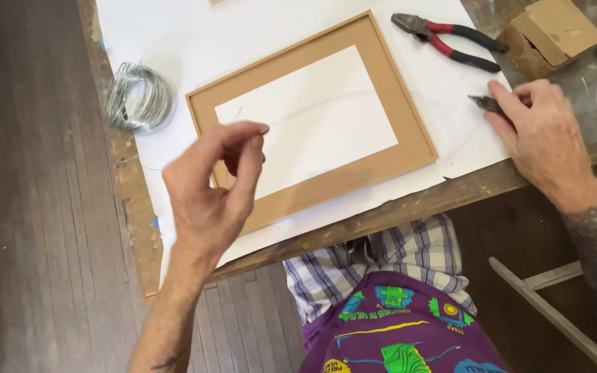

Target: Securing the backing of picture frames using a point driver and preparing hanging wire with pliers.

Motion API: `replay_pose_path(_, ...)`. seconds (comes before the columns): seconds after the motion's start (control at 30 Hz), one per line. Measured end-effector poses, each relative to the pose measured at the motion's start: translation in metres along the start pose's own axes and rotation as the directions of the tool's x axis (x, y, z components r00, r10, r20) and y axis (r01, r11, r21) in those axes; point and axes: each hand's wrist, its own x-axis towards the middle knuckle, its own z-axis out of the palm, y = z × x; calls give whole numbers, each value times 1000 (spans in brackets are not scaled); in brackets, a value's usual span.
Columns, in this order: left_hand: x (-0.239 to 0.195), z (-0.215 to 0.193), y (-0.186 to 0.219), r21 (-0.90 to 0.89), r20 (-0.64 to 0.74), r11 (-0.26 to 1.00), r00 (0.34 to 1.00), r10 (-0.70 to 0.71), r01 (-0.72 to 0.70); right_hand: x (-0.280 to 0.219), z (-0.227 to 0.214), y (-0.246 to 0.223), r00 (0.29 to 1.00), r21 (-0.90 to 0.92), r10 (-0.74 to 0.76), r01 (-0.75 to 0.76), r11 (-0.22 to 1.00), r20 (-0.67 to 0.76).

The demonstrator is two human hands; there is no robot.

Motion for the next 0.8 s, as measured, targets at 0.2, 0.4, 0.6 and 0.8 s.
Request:
replay_pose_path(0.2, -21, 10, -12, 140, -33, 984, 993, 115, -109, 19, -48, -42, 982, 381, -95, 152, 912, -163)
replay_pose_path(0.4, -27, 5, -15, 183, -46, 952, 965, 257, -245, 32, -63, -72, 987, 994, -145, -52, 100, 66)
replay_pose_path(0.6, -49, -24, -36, 160, 230, 915, 915, 331, -371, 45, -25, -2, 870, 976, -482, 1, -216, -107)
replay_pose_path(0.8, -75, -33, -63, 226, 445, 926, 878, 178, -302, 84, -48, 3, 778, 893, -519, -113, 436, 353)
